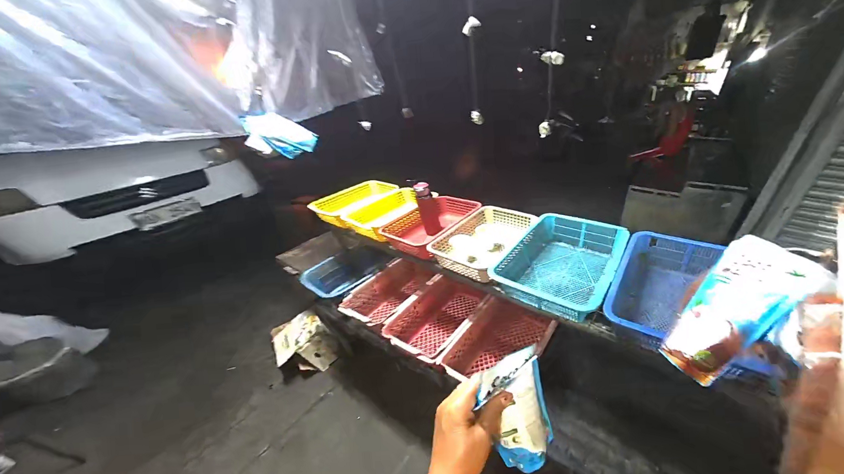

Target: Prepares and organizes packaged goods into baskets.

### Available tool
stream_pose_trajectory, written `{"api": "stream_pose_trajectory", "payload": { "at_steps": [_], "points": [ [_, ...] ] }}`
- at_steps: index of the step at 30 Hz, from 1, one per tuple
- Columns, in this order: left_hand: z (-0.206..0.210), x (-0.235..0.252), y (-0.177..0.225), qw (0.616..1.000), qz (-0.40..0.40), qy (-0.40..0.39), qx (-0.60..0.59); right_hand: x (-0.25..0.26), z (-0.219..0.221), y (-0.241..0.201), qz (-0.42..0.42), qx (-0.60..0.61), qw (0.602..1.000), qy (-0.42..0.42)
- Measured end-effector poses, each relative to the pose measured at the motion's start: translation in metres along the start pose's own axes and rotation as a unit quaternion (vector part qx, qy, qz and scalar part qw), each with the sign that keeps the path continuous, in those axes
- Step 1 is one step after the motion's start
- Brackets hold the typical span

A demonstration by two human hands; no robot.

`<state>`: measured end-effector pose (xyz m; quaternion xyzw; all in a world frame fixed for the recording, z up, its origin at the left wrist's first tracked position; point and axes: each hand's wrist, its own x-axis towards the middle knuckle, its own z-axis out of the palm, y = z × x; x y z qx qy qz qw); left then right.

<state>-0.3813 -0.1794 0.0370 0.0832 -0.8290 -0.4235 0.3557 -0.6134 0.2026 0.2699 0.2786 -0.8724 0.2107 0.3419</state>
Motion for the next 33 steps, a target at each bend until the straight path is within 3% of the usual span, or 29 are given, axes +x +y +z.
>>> {"api": "stream_pose_trajectory", "payload": {
  "at_steps": [4, 10, 16, 25, 30, 33],
  "points": [
    [0.031, 0.086, -0.014, 0.999, 0.017, -0.001, -0.029, 0.051, 0.063, 0.034, 0.001, -0.007, 1.0, 0.021],
    [0.102, 0.238, -0.055, 0.993, 0.05, -0.046, -0.092, 0.095, 0.151, 0.07, 0.092, -0.059, 0.994, -0.01],
    [0.195, 0.357, -0.109, 0.979, 0.049, -0.192, -0.038, 0.12, 0.238, 0.09, 0.143, -0.143, 0.975, -0.089],
    [0.307, 0.392, -0.199, 0.913, -0.087, -0.398, 0.016, 0.107, 0.32, 0.134, 0.235, -0.147, 0.93, -0.242],
    [0.317, 0.388, -0.208, 0.906, -0.144, -0.398, 0.0, 0.082, 0.333, 0.163, 0.25, -0.058, 0.942, -0.217],
    [0.317, 0.385, -0.201, 0.912, -0.133, -0.386, 0.042, 0.071, 0.332, 0.178, 0.255, 0.009, 0.946, -0.198]
  ]
}}
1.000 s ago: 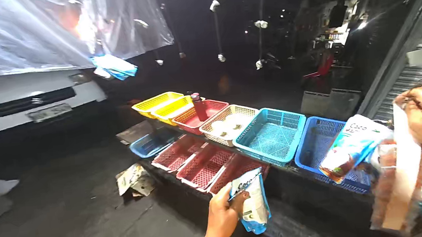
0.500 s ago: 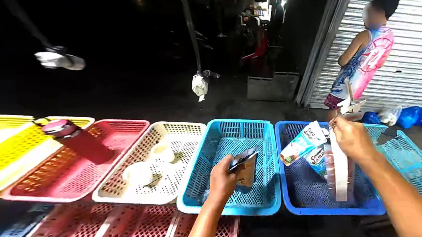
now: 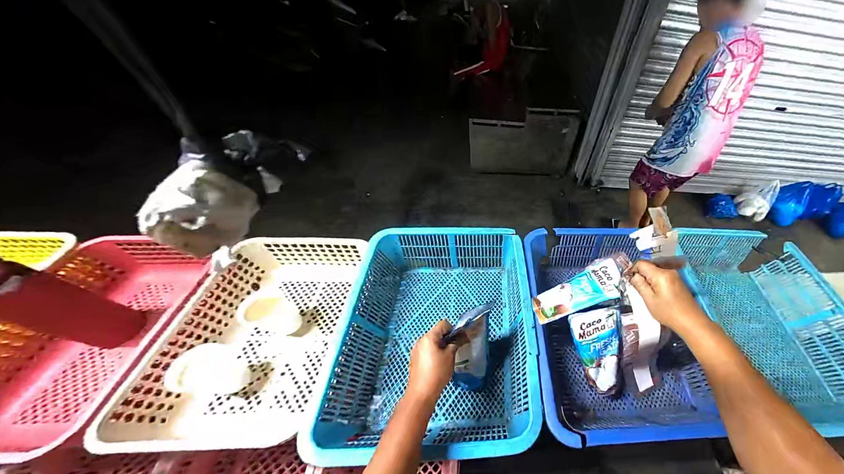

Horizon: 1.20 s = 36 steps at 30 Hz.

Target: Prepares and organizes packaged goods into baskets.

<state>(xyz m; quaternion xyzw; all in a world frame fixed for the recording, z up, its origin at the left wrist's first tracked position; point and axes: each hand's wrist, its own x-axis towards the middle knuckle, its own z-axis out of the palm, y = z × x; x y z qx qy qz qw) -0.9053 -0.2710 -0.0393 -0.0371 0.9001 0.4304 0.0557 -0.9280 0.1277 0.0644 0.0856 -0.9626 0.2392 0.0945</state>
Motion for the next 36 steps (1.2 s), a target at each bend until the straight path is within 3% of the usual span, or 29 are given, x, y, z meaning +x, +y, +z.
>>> {"api": "stream_pose_trajectory", "payload": {
  "at_steps": [6, 10, 14, 19, 22, 24, 29, 33, 36],
  "points": [
    [0.027, -0.022, 0.014, 0.978, 0.074, 0.184, 0.064, 0.005, -0.011, 0.027, -0.04, 0.09, 0.991, -0.085],
    [0.044, -0.032, 0.017, 0.971, 0.089, 0.217, 0.039, 0.009, -0.019, 0.036, -0.063, 0.115, 0.983, -0.129],
    [0.048, -0.041, 0.028, 0.966, 0.137, 0.219, 0.004, 0.008, -0.012, 0.054, -0.072, 0.174, 0.975, -0.116],
    [0.032, -0.054, 0.084, 0.936, 0.229, 0.265, -0.04, 0.004, -0.007, 0.057, -0.053, 0.216, 0.97, -0.099],
    [0.026, -0.06, 0.131, 0.919, 0.313, 0.218, -0.1, 0.003, -0.003, 0.058, -0.056, 0.216, 0.972, -0.079],
    [0.03, -0.061, 0.157, 0.927, 0.32, 0.153, -0.118, 0.002, -0.003, 0.058, -0.071, 0.184, 0.978, -0.063],
    [0.063, -0.053, 0.194, 0.954, 0.176, -0.048, -0.239, -0.001, -0.004, 0.057, -0.084, 0.135, 0.985, -0.06],
    [0.093, -0.038, 0.198, 0.948, 0.093, -0.104, -0.286, -0.005, -0.003, 0.057, -0.105, 0.175, 0.978, -0.047],
    [0.11, -0.028, 0.194, 0.955, 0.073, -0.105, -0.269, -0.007, -0.002, 0.059, -0.116, 0.203, 0.971, -0.045]
  ]
}}
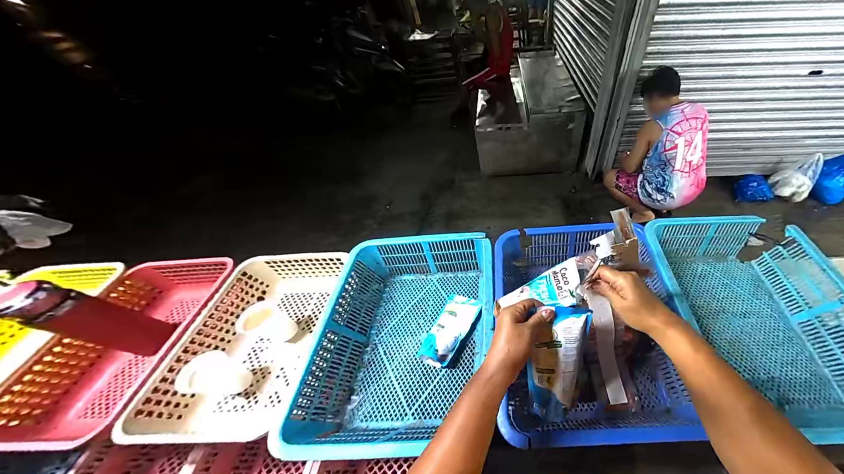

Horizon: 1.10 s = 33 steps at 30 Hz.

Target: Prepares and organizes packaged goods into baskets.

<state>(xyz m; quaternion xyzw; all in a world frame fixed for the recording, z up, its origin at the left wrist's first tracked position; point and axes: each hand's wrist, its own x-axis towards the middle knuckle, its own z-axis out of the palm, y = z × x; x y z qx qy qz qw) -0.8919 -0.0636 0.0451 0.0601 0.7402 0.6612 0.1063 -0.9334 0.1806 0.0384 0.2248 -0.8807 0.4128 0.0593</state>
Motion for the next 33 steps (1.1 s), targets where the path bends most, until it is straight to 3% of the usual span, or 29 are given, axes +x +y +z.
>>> {"api": "stream_pose_trajectory", "payload": {
  "at_steps": [6, 13, 20, 25, 29, 33],
  "points": [
    [0.01, 0.011, -0.014, 0.996, -0.029, 0.059, -0.062, -0.002, 0.002, 0.001, 0.002, 0.03, 1.0, 0.008],
    [0.025, 0.016, -0.015, 0.999, -0.039, 0.019, -0.026, -0.001, 0.01, -0.002, 0.028, 0.059, 0.997, 0.03],
    [0.051, -0.012, -0.053, 0.983, 0.073, -0.027, 0.165, -0.007, 0.036, -0.007, 0.085, 0.095, 0.98, 0.15],
    [0.055, -0.038, -0.088, 0.908, 0.188, -0.136, 0.35, -0.009, 0.037, -0.005, 0.095, 0.102, 0.978, 0.158],
    [0.054, -0.045, -0.062, 0.857, 0.098, -0.188, 0.469, -0.007, 0.036, -0.003, 0.093, 0.103, 0.978, 0.154],
    [0.06, -0.059, -0.026, 0.847, -0.033, -0.19, 0.496, -0.006, 0.036, -0.005, 0.09, 0.107, 0.979, 0.147]
  ]
}}
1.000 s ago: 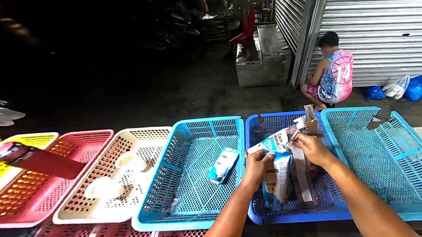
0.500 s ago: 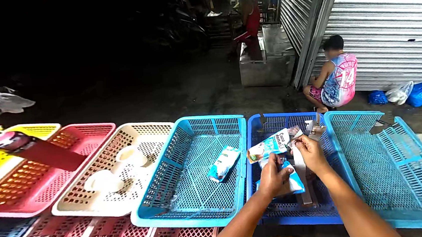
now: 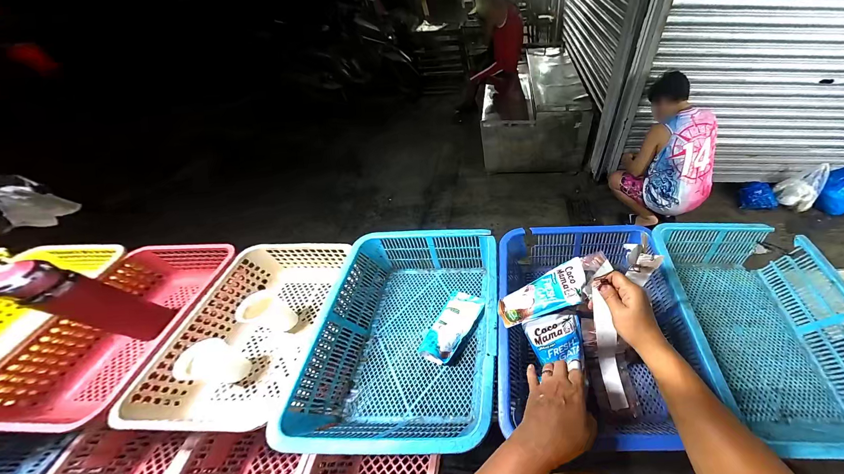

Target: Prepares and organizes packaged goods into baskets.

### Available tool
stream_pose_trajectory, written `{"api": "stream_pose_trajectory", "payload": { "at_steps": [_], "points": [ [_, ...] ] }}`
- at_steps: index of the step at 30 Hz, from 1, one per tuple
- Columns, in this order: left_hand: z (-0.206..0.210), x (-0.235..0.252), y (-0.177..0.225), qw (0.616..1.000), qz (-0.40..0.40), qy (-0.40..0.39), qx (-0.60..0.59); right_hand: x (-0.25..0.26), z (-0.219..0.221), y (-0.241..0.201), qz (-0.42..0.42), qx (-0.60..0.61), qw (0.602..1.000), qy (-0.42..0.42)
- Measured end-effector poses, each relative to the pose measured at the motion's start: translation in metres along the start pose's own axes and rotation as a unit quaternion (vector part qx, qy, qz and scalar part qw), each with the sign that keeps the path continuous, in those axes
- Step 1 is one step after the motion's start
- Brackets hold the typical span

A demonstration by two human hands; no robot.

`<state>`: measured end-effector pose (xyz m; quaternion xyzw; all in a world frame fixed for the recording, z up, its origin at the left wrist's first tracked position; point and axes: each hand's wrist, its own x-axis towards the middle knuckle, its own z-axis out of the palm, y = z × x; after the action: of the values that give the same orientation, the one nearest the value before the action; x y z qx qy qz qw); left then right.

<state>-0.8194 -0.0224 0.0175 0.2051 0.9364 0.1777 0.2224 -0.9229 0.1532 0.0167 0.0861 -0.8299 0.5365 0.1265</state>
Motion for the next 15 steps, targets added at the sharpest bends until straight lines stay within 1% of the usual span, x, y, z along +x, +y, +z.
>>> {"api": "stream_pose_trajectory", "payload": {
  "at_steps": [3, 4, 5, 7, 9, 10, 12, 15],
  "points": [
    [-0.016, -0.014, 0.008, 0.996, -0.07, -0.021, 0.056, 0.0, -0.001, 0.001, -0.009, -0.001, 1.0, -0.001],
    [-0.02, -0.017, 0.006, 0.994, -0.078, -0.016, 0.068, 0.001, -0.001, 0.002, -0.011, -0.001, 1.0, -0.003],
    [-0.023, -0.02, 0.001, 0.995, -0.076, 0.006, 0.062, 0.001, -0.001, 0.002, -0.015, -0.002, 1.0, -0.004],
    [-0.028, -0.022, -0.016, 0.994, -0.048, 0.095, 0.018, 0.002, 0.001, 0.004, -0.029, -0.011, 0.999, 0.003],
    [-0.035, -0.018, -0.034, 0.982, 0.004, 0.18, -0.061, 0.002, 0.001, 0.005, -0.049, -0.024, 0.998, 0.01],
    [-0.043, -0.016, -0.04, 0.976, 0.023, 0.192, -0.103, 0.002, 0.001, 0.005, -0.057, -0.029, 0.998, 0.013],
    [-0.066, -0.015, -0.041, 0.969, 0.055, 0.186, -0.15, 0.002, 0.0, 0.005, -0.07, -0.028, 0.997, 0.013],
    [-0.098, -0.003, -0.031, 0.972, 0.099, 0.151, -0.148, 0.0, 0.0, 0.004, -0.076, -0.016, 0.997, 0.01]
  ]
}}
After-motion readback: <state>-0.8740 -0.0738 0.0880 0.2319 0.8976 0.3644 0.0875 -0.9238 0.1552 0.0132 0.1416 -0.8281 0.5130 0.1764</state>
